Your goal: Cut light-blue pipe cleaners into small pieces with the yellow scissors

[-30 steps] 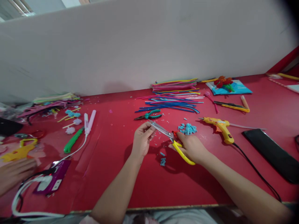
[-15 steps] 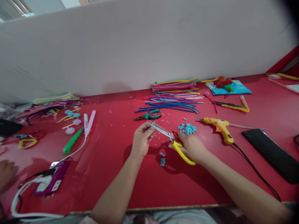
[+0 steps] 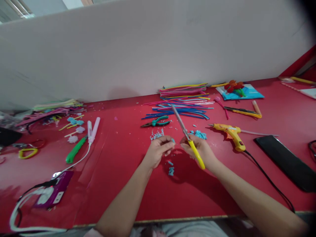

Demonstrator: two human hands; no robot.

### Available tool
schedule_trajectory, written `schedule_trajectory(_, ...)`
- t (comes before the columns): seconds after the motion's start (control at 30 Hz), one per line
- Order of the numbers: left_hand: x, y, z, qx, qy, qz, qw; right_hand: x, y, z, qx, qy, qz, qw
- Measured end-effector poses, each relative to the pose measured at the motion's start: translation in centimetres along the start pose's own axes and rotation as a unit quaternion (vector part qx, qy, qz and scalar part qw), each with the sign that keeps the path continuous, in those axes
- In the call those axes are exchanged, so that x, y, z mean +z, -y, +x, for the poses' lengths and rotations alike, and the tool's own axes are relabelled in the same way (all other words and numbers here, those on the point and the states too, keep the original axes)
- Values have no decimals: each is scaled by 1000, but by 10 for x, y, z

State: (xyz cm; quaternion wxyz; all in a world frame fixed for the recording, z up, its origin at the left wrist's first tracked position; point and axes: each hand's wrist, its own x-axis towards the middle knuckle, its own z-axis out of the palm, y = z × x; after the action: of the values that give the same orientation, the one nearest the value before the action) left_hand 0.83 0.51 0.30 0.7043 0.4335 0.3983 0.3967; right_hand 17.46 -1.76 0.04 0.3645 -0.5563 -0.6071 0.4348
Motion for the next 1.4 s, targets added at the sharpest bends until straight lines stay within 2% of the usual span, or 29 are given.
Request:
schedule_trajectory(0.1,7,4,-1,-34,48,39,998,-1,2,-1,40,23,114,992)
schedule_trajectory(0.3,12,5,-3,-21,81,114,990,-4,1,-1,40,57,134,989)
schedule_trajectory(0.43,12,5,-2,-19,54,142,988,-5,0,-1,19,48,78,996)
schedule_trajectory(0.53,13,6,-1,37,13,193,981,-4,-4,1,10,10,42,999)
schedule_trajectory(0.67,16,8,-2,139,-31,328,934,-1,-9,4,0,-13,12,1000)
schedule_trajectory(0.77,17,11,-3,169,-34,397,901,1,-11,4,-5,-14,-10,1000)
schedule_trajectory(0.87,17,13,-3,173,-41,413,893,4,-11,2,3,-26,-43,999)
schedule_trajectory(1.03,16,12,-1,143,-37,372,916,5,-10,1,-1,-39,-80,996)
schedule_trajectory(1.13,13,12,0,110,-52,273,954,0,-9,2,-24,-37,-104,994)
schedule_trajectory(1.23,7,11,3,67,-101,138,983,-7,-7,0,-31,-28,-195,980)
schedule_trajectory(1.3,2,10,6,60,-136,63,987,-9,-5,-1,-27,-4,-267,963)
schedule_trajectory(1.4,-4,7,8,81,-158,-5,984,-9,-4,-4,-29,31,-348,936)
